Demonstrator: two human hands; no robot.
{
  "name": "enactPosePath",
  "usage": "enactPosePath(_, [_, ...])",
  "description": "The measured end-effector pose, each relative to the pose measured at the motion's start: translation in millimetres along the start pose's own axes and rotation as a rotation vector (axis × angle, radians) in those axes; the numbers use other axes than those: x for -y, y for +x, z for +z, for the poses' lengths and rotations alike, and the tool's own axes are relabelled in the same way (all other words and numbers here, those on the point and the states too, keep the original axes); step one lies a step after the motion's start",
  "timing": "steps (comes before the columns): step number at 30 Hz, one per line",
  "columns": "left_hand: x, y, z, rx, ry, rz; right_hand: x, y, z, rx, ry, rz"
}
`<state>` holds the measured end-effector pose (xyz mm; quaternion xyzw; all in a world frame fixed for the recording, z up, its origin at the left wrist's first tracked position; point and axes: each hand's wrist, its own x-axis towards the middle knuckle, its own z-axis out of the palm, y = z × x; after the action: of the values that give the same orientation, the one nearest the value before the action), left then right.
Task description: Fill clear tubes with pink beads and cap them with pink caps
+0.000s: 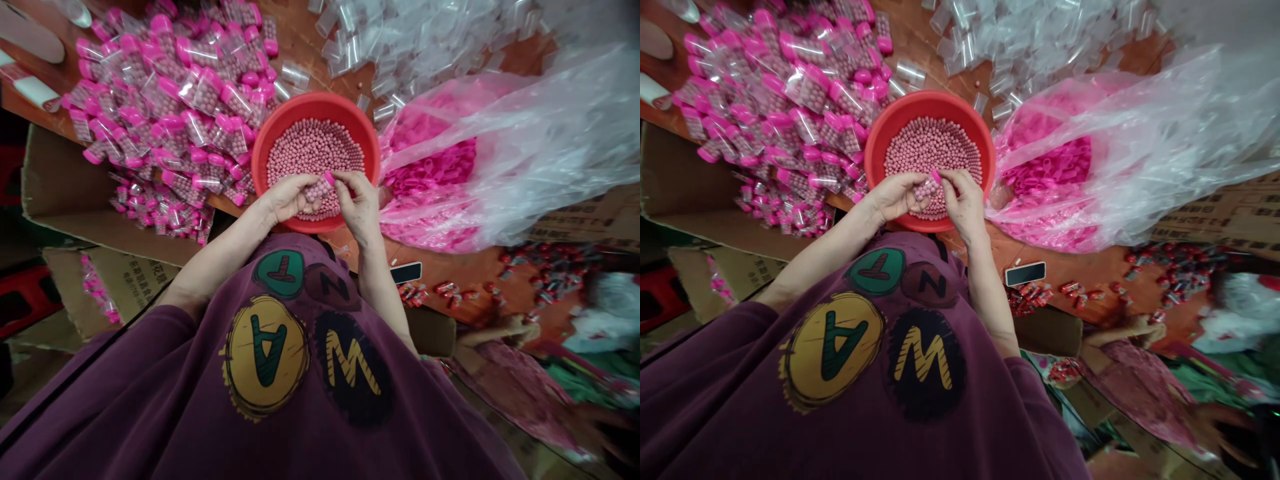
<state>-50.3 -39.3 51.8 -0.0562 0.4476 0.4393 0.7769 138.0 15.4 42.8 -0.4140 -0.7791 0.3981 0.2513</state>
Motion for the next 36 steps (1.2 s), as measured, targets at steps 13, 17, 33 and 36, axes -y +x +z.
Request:
enactPosePath(13, [-2, -3, -5.7, -0.031, 0.088, 0.087, -3, -5, -6, 0.063, 0.01, -0.027])
enactPosePath(17, [-2, -5, -7.5, -0.042, 0.111, 0.076, -6, -3, -12, 0.181, -0.016, -0.043])
enactPosePath(33, [0, -5, -10.0, 0.049, 0.08, 0.009, -11, -6, 1, 0.049, -0.014, 0.033])
enactPosePath(36, [1, -6, -9.2, 0.037, 0.113, 0.014, -18, -9, 7, 0.012, 0.009, 0.068])
